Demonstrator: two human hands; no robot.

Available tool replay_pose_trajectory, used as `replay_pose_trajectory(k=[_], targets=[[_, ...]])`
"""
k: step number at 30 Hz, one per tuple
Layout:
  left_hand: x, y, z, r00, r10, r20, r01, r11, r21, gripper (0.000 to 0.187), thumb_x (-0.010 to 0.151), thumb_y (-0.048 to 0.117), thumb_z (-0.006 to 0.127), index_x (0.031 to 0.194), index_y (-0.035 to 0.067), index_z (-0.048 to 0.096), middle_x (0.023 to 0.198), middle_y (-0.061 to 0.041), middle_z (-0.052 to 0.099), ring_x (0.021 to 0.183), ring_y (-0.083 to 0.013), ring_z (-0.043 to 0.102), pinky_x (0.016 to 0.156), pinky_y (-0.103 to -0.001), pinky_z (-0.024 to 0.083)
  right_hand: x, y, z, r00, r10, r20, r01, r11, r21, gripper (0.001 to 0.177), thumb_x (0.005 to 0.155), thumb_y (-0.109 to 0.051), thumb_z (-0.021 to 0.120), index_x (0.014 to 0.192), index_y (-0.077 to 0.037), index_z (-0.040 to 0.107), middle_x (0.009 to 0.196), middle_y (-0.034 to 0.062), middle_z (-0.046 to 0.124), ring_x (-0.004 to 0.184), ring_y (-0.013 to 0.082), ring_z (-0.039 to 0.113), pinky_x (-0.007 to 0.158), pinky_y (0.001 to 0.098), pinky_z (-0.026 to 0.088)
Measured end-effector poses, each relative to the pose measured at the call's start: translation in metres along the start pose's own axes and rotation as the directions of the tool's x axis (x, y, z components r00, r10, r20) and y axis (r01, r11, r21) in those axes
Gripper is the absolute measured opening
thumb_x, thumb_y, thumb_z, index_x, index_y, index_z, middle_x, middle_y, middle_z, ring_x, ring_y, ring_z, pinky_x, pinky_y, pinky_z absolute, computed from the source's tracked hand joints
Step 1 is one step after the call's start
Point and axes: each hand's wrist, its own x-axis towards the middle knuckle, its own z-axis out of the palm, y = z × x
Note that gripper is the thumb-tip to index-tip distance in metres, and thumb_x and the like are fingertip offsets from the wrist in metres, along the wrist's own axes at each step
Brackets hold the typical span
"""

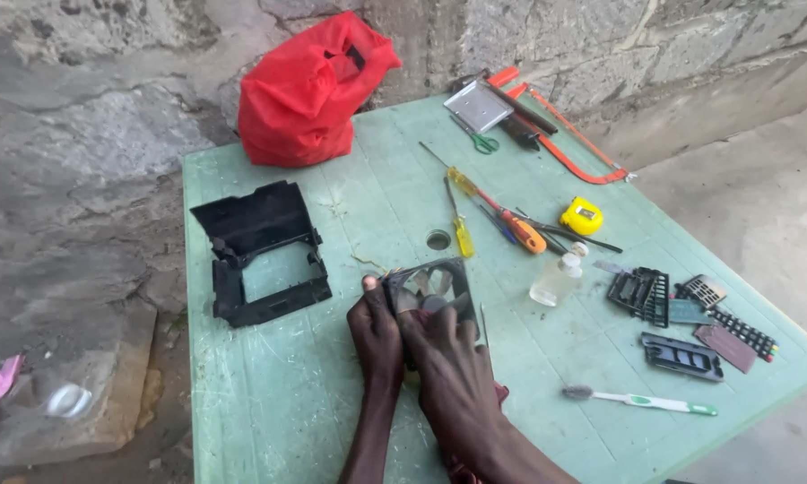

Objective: Cleaning a small electronic fan using a cloth and a small tool to remove dust from the blades and housing.

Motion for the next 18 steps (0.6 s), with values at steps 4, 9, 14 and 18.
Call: replay_pose_trajectory(k=[4, 9, 14, 18], targets=[[-0.001, 0.005, 0.002, 0.99, -0.11, -0.09, 0.11, 0.994, -0.006, 0.061, 0.106, 0.045, 0.04, 0.071, 0.001, 0.064, 0.069, -0.007, 0.071, 0.069, -0.0173, 0.063, 0.064, -0.037, 0.052, 0.002, 0.0, -0.005, 0.987, -0.126, -0.097, 0.131, 0.99, 0.051, 0.043, 0.094, -0.009, 0.04, 0.132, -0.022, 0.055, 0.111, 0.0129, 0.044, 0.09, 0.0385, 0.051, 0.06, 0.052, 0.046], [-0.001, -0.003, 0.004, 0.998, 0.005, -0.06, -0.007, 0.999, -0.035, 0.059, 0.106, 0.041, 0.043, 0.065, 0.004, 0.06, 0.06, -0.003, 0.063, 0.063, -0.0119, 0.057, 0.056, -0.035, 0.049, -0.007, 0.016, 0.015, 0.928, -0.152, -0.341, 0.225, 0.956, 0.186, 0.045, 0.095, -0.018, 0.053, 0.139, -0.023, 0.059, 0.11, 0.0123, 0.055, 0.098, 0.0324, 0.054, 0.081, 0.0433, 0.048], [-0.004, -0.002, 0.003, 1.0, 0.008, -0.029, -0.011, 0.997, -0.082, 0.055, 0.108, 0.04, 0.043, 0.065, 0.007, 0.054, 0.061, 0.0, 0.057, 0.062, -0.0099, 0.052, 0.053, -0.033, 0.045, -0.007, 0.032, 0.014, 0.932, -0.165, -0.321, 0.25, 0.936, 0.246, 0.048, 0.092, -0.014, 0.059, 0.139, -0.02, 0.062, 0.104, 0.01, 0.058, 0.097, 0.0307, 0.059, 0.079, 0.0415, 0.051], [-0.006, -0.001, 0.008, 0.993, -0.11, -0.038, 0.101, 0.977, -0.189, 0.054, 0.107, 0.039, 0.046, 0.071, 0.002, 0.062, 0.066, -0.006, 0.068, 0.064, -0.0145, 0.061, 0.056, -0.035, 0.052, -0.004, 0.039, 0.013, 0.939, -0.138, -0.314, 0.229, 0.934, 0.274, 0.046, 0.089, -0.014, 0.066, 0.133, -0.023, 0.07, 0.099, 0.0073, 0.063, 0.094, 0.0298, 0.06, 0.073, 0.0434, 0.05]])
